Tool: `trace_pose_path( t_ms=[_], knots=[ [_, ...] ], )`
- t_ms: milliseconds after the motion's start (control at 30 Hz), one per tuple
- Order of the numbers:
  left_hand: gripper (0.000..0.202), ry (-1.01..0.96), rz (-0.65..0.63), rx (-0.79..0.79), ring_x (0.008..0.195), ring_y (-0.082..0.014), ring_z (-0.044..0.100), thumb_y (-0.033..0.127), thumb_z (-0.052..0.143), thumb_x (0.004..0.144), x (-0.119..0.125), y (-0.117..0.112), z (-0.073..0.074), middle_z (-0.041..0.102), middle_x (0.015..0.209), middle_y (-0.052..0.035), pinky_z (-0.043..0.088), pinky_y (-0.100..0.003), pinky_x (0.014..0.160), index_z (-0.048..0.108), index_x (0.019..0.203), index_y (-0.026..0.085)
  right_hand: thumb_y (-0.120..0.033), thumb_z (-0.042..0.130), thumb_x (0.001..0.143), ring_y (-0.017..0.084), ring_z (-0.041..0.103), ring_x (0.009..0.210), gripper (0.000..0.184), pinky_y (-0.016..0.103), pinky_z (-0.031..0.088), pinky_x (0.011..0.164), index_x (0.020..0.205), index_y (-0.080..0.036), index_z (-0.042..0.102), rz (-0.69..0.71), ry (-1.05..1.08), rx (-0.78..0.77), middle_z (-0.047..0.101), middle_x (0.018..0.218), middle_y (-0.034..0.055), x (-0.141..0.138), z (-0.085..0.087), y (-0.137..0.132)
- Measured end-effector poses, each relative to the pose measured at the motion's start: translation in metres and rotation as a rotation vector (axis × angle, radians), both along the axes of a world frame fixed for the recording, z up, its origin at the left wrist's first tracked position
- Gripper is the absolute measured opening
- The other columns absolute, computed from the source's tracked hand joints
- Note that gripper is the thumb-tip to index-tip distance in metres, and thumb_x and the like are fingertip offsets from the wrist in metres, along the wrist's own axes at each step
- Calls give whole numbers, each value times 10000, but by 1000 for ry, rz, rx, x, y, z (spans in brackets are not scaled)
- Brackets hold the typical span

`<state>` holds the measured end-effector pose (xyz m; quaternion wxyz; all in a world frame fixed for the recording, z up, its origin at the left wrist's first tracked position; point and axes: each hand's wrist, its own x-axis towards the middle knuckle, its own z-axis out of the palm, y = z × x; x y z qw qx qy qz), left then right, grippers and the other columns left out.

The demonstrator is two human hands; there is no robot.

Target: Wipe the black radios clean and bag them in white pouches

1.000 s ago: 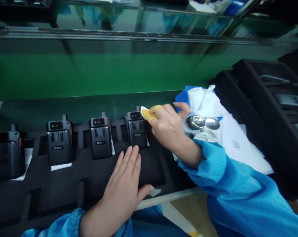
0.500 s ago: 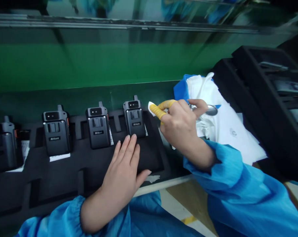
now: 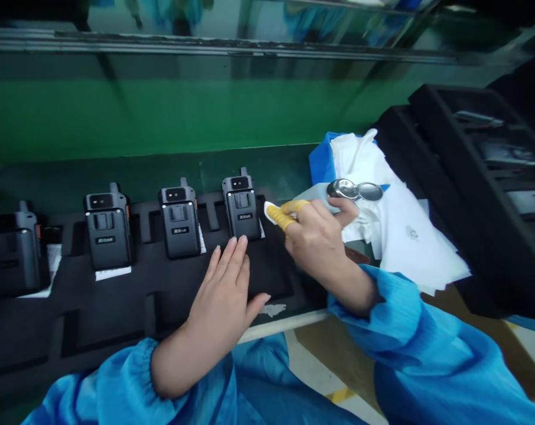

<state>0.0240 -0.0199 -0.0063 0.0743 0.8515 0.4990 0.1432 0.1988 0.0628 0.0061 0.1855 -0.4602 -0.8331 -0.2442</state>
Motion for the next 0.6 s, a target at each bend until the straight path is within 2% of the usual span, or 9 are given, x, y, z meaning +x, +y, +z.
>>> trace_pose_path(
  t_ms=[100,267,400,600],
  knots=[
    [473,8,-3,32,1347,-326,400,365,479,915,-8,-6,10,434,1440,-214,371,-515,1086,559,1231,23,-82,443,833,160,427,743,300,388,211,837,711,-218,681,-9,50,4,575,740,16,-6,13,0],
    [456,53,86,62,1334,-326,419,349,420,942,-43,-21,19,479,1409,-202,321,-570,1100,556,1239,32,-104,407,842,161,434,745,320,423,220,838,760,-221,693,72,125,-79,579,771,31,-43,28,13],
    [431,69,161,86,1316,-328,444,334,419,944,-67,-24,11,502,1392,-195,316,-590,1094,562,1233,48,-137,389,876,166,448,814,327,439,206,873,787,-220,692,129,129,-135,588,829,35,-82,24,30],
    [436,41,138,71,1312,-327,450,327,457,924,-71,-21,1,512,1380,-207,351,-551,1091,555,1241,43,-137,376,912,167,429,863,348,445,164,901,800,-236,690,207,24,-178,609,862,19,-132,11,45]
  ],
)
